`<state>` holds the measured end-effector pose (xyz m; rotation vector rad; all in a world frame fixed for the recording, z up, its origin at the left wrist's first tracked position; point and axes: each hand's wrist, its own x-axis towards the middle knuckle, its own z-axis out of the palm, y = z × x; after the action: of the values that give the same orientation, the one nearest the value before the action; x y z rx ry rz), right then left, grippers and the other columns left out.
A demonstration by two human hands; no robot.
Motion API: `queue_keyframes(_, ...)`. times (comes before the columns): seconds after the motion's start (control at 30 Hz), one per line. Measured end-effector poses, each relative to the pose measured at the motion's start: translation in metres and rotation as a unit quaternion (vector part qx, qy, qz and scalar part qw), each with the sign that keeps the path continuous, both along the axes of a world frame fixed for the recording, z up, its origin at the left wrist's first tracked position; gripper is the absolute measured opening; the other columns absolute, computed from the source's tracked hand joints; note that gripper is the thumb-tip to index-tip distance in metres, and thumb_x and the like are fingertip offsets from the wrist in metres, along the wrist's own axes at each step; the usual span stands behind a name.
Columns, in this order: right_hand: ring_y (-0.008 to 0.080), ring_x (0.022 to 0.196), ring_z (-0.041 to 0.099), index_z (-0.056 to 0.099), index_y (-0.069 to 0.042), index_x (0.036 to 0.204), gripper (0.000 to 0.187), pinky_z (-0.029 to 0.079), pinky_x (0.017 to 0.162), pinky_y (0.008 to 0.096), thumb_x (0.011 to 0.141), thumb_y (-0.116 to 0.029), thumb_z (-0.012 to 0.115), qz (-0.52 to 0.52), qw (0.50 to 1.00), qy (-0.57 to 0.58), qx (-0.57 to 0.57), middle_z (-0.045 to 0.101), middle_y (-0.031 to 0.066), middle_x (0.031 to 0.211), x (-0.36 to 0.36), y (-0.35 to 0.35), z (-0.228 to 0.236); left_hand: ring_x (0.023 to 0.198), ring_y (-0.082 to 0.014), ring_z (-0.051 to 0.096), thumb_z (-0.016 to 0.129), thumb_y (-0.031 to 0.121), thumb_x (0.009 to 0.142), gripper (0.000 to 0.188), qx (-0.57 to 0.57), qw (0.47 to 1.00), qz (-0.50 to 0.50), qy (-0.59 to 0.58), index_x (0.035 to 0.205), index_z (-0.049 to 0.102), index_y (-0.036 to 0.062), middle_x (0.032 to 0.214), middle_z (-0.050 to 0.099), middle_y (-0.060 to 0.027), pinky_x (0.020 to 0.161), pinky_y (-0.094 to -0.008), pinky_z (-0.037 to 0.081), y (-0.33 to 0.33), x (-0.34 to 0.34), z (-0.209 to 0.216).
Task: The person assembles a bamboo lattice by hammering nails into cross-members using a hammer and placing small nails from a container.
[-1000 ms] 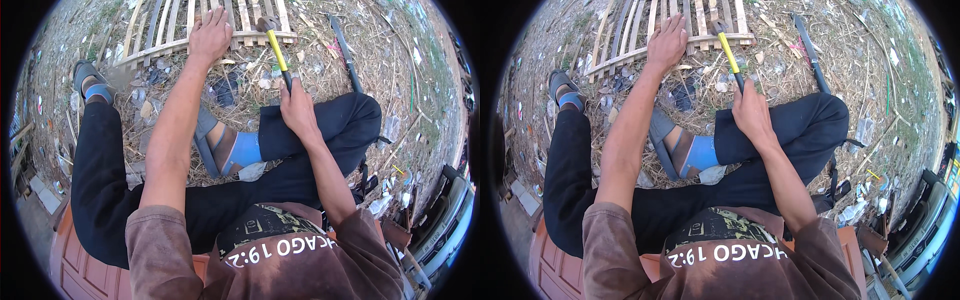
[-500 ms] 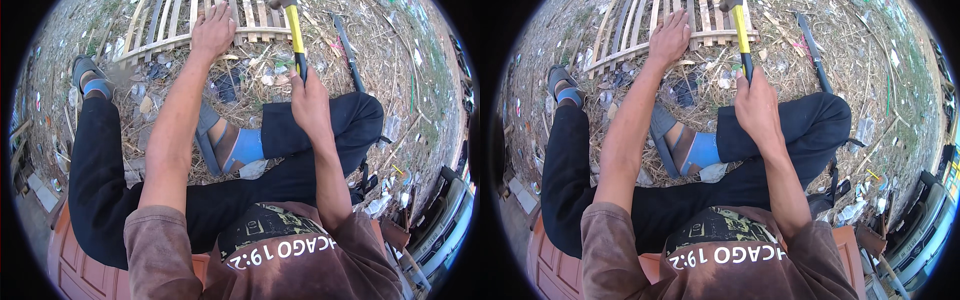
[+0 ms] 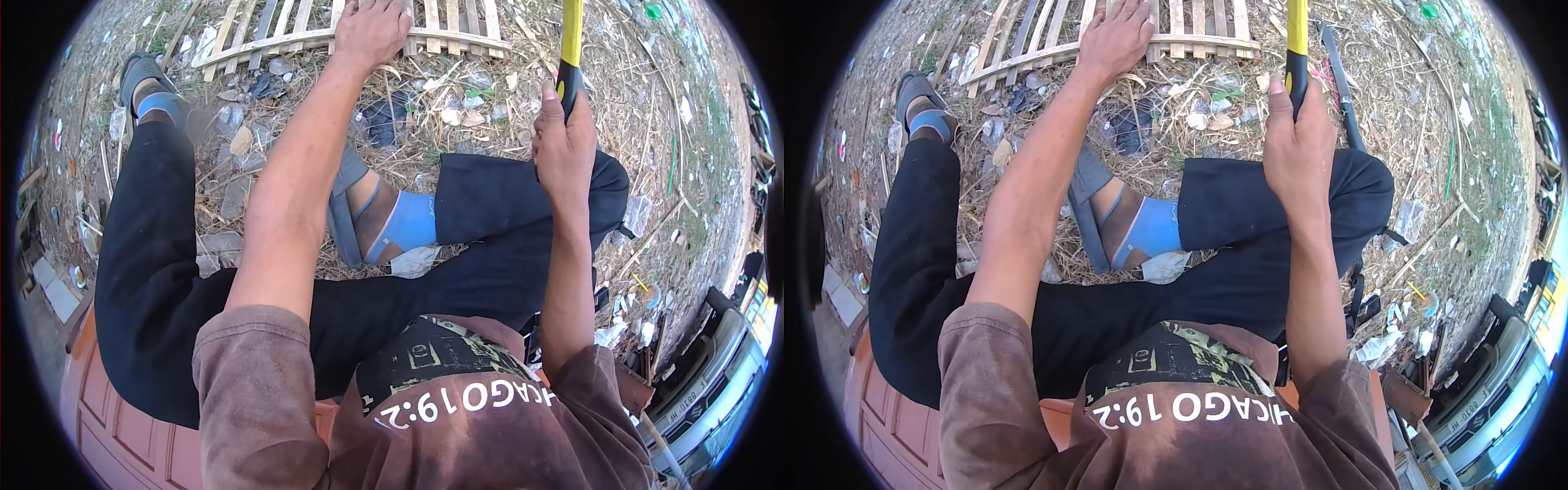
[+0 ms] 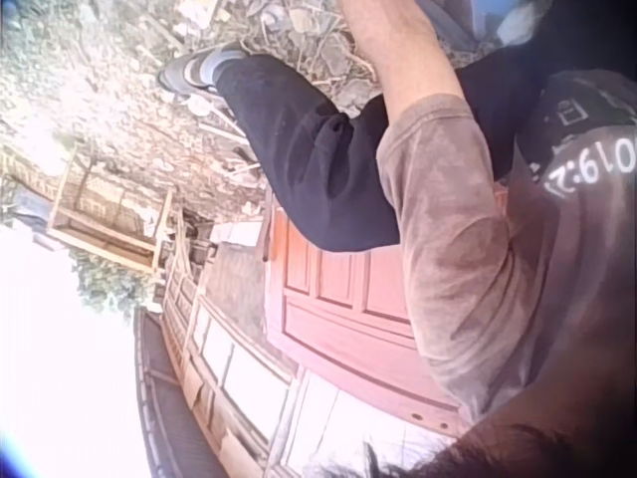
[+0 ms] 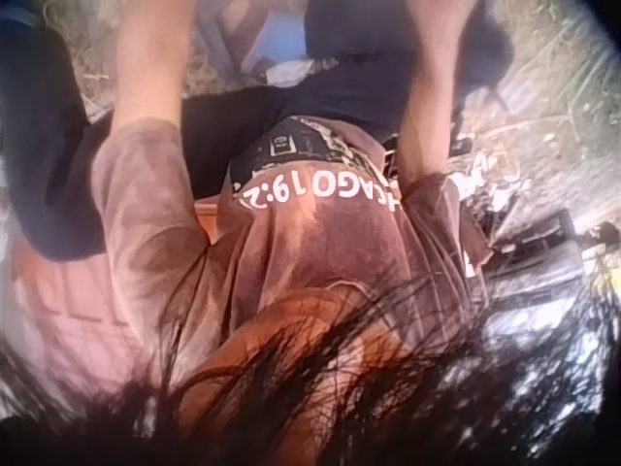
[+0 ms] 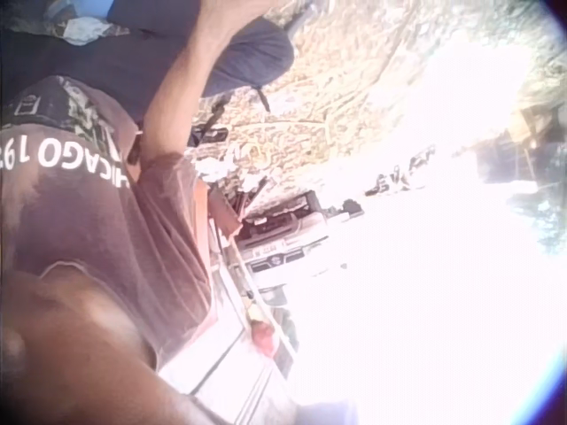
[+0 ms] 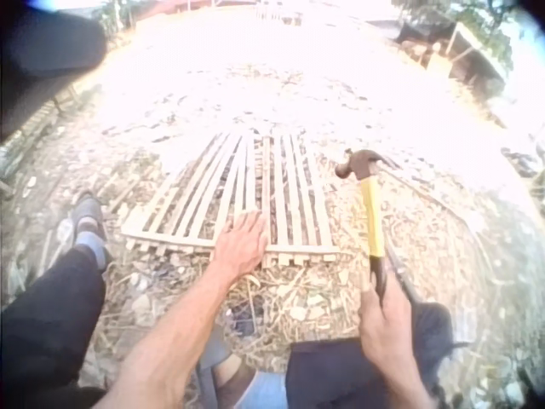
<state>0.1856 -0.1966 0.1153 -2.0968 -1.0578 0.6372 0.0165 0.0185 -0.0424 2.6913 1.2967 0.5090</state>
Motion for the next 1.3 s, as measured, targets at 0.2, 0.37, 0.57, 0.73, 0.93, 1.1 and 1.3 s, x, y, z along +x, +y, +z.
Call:
queue_keyframes(0.2,0.0501,0.082,0.063,0.055,0.002,0.100,0.031,0.045,0.073,0.0544,0.102,-0.028,0.054,0.092,0.979,-0.123,-0.133,0.065,0.0284,0.083,0.004,-0.013,-0.083,0.144,-0.0331,0.038,0.044,0.042,0.102,0.051,-0.018,0.999,-0.018,-0.039,0.143,0.050,0.0110,0.153,0.046,-0.0108,0.118,-0.0526,0.028,0.001,-0.005,0.004)
queue_keyframes(0.37,0.0133,0.050,0.050,0.051,-0.005,0.090,0.026,0.042,0.047,0.0322,0.103,-0.027,0.056,0.014,0.994,0.095,-0.048,0.052,0.0031,0.064,0.013,0.005,-0.047,0.140,-0.0331,0.043,0.056,0.043,0.095,0.054,-0.020,0.999,0.017,0.020,0.142,0.051,0.0150,0.148,0.051,-0.0111,0.114,-0.0552,0.034,-0.018,-0.043,0.036)
queue_keyframes(0.57,0.0032,0.044,0.039,0.045,-0.011,0.092,0.022,0.032,0.039,0.0218,0.104,-0.027,0.056,0.001,0.979,0.201,-0.034,0.041,-0.0051,0.062,0.037,-0.041,-0.022,0.122,-0.0300,0.058,0.073,0.030,0.084,0.051,-0.060,0.994,0.039,0.080,0.130,0.057,0.0164,0.129,0.059,-0.0098,0.102,-0.0547,0.044,-0.030,-0.049,0.021)
queue_keyframes(0.73,0.0021,0.044,0.038,0.047,-0.010,0.093,0.019,0.032,0.039,0.0206,0.102,-0.023,0.058,-0.032,0.979,0.197,-0.049,0.042,-0.0047,0.062,0.029,-0.084,-0.010,0.120,-0.0209,0.059,0.083,0.023,0.075,0.055,0.008,0.987,0.010,0.160,0.125,0.060,0.0223,0.123,0.061,-0.0011,0.097,-0.0474,0.045,-0.014,-0.052,0.028)
queue_keyframes(0.93,0.0022,0.045,0.038,0.044,-0.012,0.089,0.022,0.033,0.038,0.0208,0.101,-0.020,0.060,-0.090,0.968,0.234,-0.028,0.042,-0.0039,0.064,0.045,-0.105,-0.021,0.107,-0.0257,0.063,0.077,0.015,0.074,0.039,0.117,0.989,-0.091,0.029,0.111,0.064,0.0154,0.106,0.063,-0.0059,0.088,-0.0442,0.051,0.016,-0.036,0.082)
queue_keyframes(1.1,0.0027,0.046,0.039,0.044,-0.011,0.090,0.020,0.033,0.039,0.0213,0.101,-0.018,0.060,-0.098,0.960,0.262,-0.008,0.044,-0.0033,0.065,0.047,-0.105,-0.025,0.098,-0.0292,0.064,0.071,0.012,0.073,0.023,0.158,0.982,-0.099,-0.018,0.095,0.067,0.0107,0.093,0.063,-0.0093,0.081,-0.0438,0.053,0.046,-0.025,0.131)
queue_keyframes(1.3,0.0040,0.046,0.042,0.046,-0.009,0.088,0.022,0.035,0.039,0.0216,0.099,-0.018,0.063,-0.080,0.959,0.270,-0.013,0.046,-0.0029,0.066,0.044,-0.106,-0.031,0.097,-0.0296,0.064,0.072,0.018,0.072,0.023,0.133,0.987,-0.089,-0.011,0.093,0.068,0.0092,0.091,0.064,-0.0104,0.081,-0.0444,0.053,0.048,-0.029,0.152)
